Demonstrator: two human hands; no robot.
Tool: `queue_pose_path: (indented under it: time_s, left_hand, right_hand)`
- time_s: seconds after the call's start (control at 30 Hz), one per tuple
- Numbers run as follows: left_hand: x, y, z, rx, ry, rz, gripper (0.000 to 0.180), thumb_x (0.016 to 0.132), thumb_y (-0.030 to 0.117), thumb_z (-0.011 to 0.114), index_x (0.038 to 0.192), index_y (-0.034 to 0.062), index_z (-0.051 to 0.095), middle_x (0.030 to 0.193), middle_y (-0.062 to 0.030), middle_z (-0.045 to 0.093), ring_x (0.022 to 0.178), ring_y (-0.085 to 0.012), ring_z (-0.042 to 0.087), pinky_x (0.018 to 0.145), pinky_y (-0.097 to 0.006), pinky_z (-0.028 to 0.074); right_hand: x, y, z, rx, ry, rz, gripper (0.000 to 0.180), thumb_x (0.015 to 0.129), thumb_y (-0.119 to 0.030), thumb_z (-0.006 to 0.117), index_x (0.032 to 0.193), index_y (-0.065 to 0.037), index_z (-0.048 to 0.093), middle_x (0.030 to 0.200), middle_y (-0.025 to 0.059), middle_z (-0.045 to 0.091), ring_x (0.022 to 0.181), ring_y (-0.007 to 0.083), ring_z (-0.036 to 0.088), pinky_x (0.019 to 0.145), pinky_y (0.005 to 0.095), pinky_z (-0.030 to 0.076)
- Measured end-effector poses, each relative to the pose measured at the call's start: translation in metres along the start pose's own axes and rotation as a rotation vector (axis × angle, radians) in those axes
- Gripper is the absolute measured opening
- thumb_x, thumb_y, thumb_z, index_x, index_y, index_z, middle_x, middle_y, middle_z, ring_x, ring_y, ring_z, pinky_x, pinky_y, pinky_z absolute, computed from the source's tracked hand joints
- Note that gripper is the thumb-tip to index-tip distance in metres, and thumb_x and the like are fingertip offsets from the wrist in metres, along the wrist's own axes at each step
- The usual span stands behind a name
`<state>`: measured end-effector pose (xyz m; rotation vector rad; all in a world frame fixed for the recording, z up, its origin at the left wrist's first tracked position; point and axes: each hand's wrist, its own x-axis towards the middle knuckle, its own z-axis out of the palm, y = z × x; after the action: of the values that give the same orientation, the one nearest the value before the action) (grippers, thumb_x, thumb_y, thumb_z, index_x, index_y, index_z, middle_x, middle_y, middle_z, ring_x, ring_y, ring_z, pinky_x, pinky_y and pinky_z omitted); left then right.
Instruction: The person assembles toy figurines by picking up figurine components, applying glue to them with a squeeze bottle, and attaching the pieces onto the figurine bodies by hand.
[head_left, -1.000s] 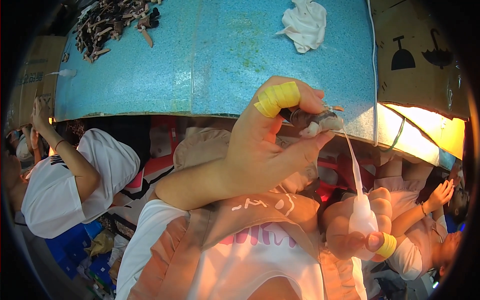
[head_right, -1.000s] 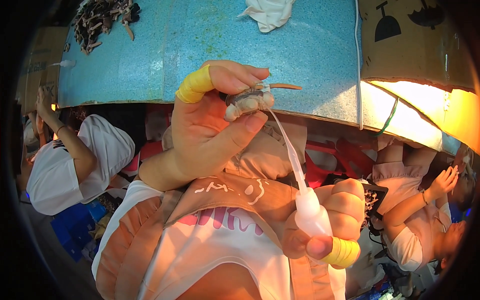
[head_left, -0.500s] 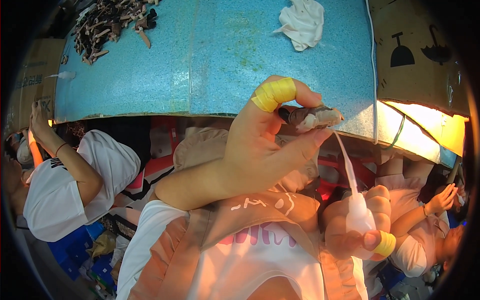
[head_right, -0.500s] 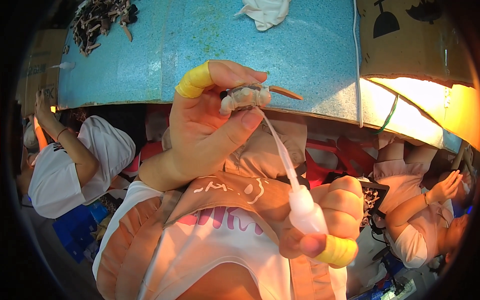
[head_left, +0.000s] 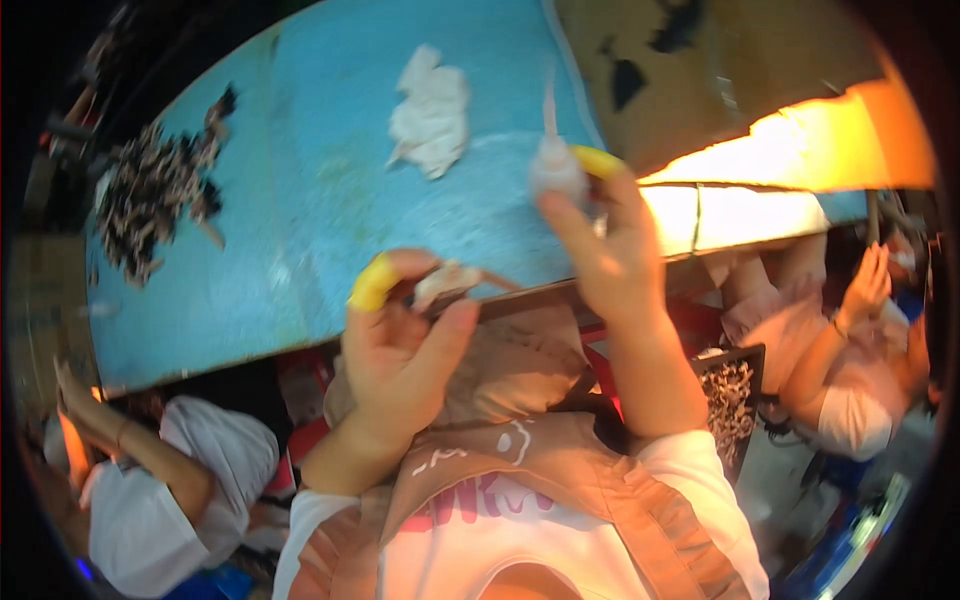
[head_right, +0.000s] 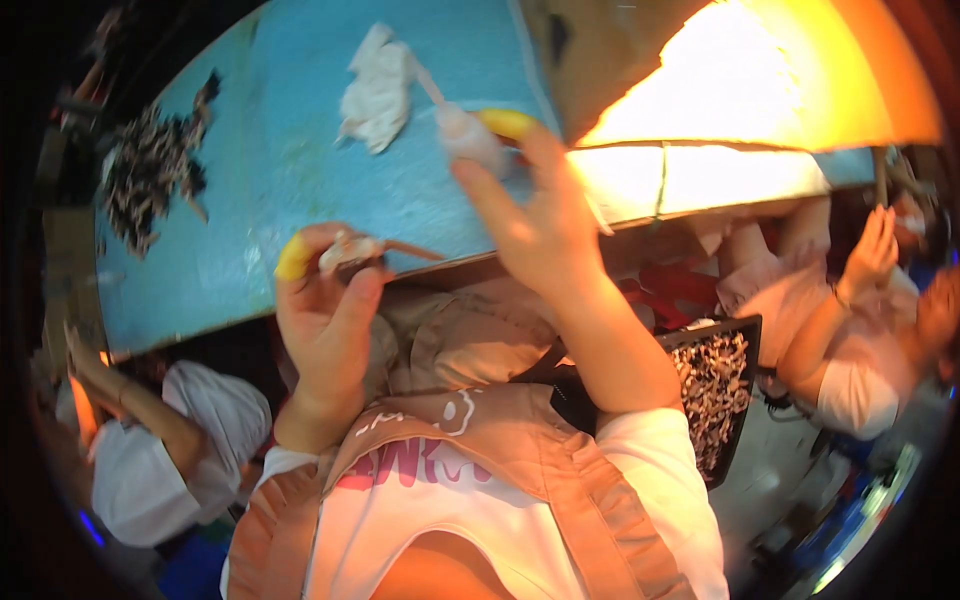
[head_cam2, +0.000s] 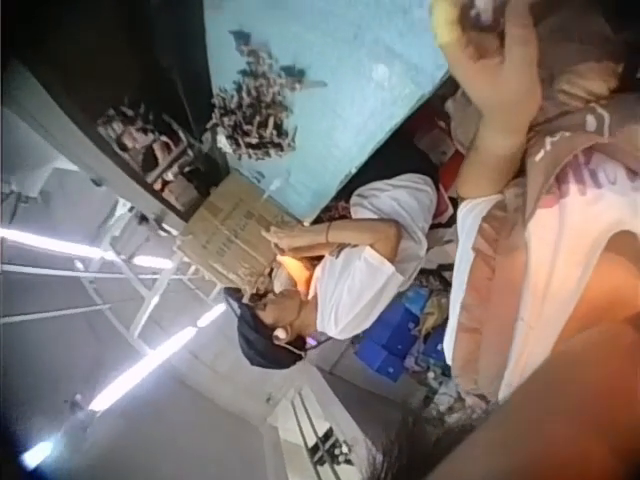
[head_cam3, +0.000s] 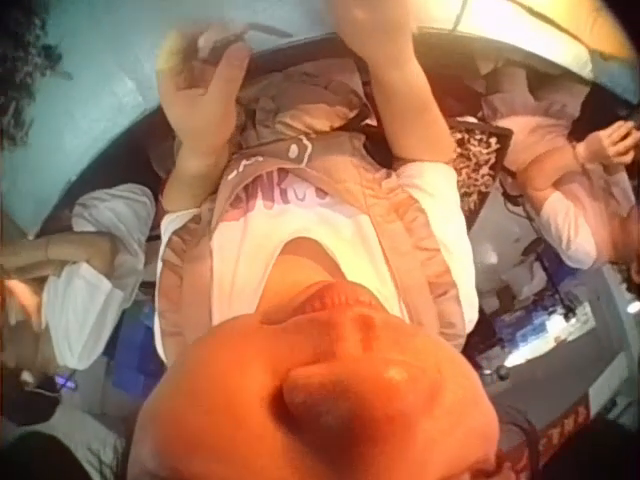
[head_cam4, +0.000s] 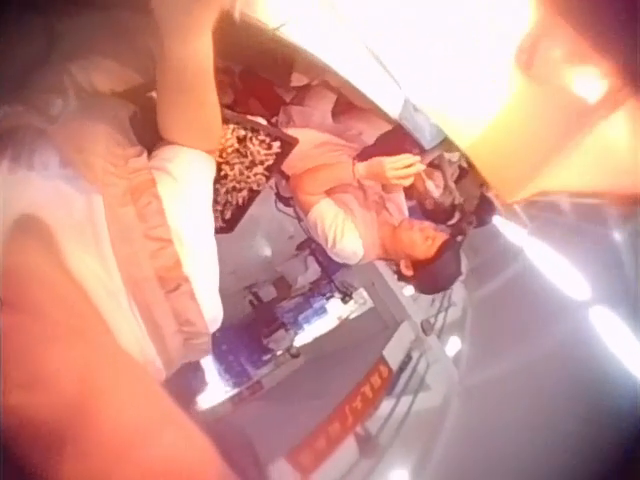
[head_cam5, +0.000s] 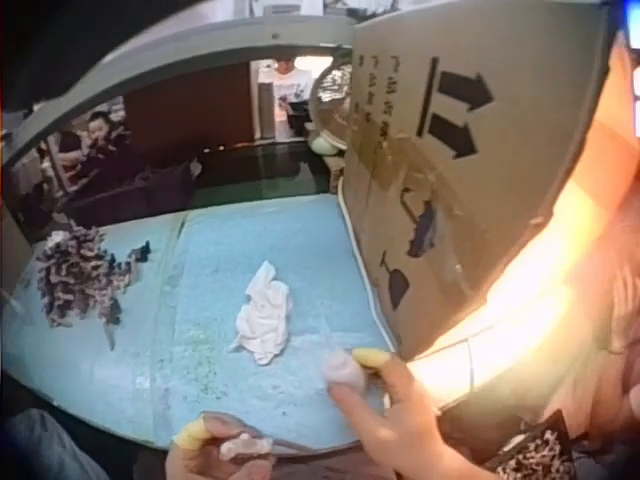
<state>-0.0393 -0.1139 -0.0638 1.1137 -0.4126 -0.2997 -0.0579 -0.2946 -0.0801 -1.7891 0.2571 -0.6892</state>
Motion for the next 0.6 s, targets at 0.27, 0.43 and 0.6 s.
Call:
queue_pose_path:
  time_s: [0.27,0.43,0.6]
  left_hand:
    - [0.01,0.001,-0.007,0.217,0.067,0.016,0.033,0.077,-0.008,0.058,0.107,-0.0002,0.048,0.097,-0.007,0.048,0.092,-0.0169,0.052,0.086,-0.032,0.042]
    - [0.009,0.004,-0.008,0.049,0.066,-0.054,0.037,0.078,-0.001,0.061,0.112,0.0001,0.046,0.098,-0.0082,0.056,0.092,-0.0153,0.055,0.082,-0.029,0.045]
    - [0.009,0.002,0.004,-0.014,0.004,-0.072,0.035,0.079,-0.002,0.06,0.111,0.0003,0.046,0.097,-0.0083,0.056,0.091,-0.0137,0.055,0.076,-0.025,0.048]
  right_hand:
    - [0.006,0.006,0.0,-0.459,0.171,-0.358,0.03,0.067,-0.006,0.067,0.094,-0.001,0.055,0.085,0.0134,0.059,0.076,0.031,0.055,0.068,0.0367,0.044]
    - [0.006,-0.007,-0.049,-0.474,0.528,-0.566,0.02,0.071,0.0,0.063,0.088,-0.001,0.054,0.078,0.0081,0.06,0.072,0.0207,0.058,0.065,0.0288,0.046]
    - [0.079,0.037,-0.114,-0.788,0.343,0.063,0.019,0.081,-0.02,0.053,0.085,-0.006,0.064,0.078,0.0131,0.064,0.073,0.0258,0.062,0.066,0.0335,0.047]
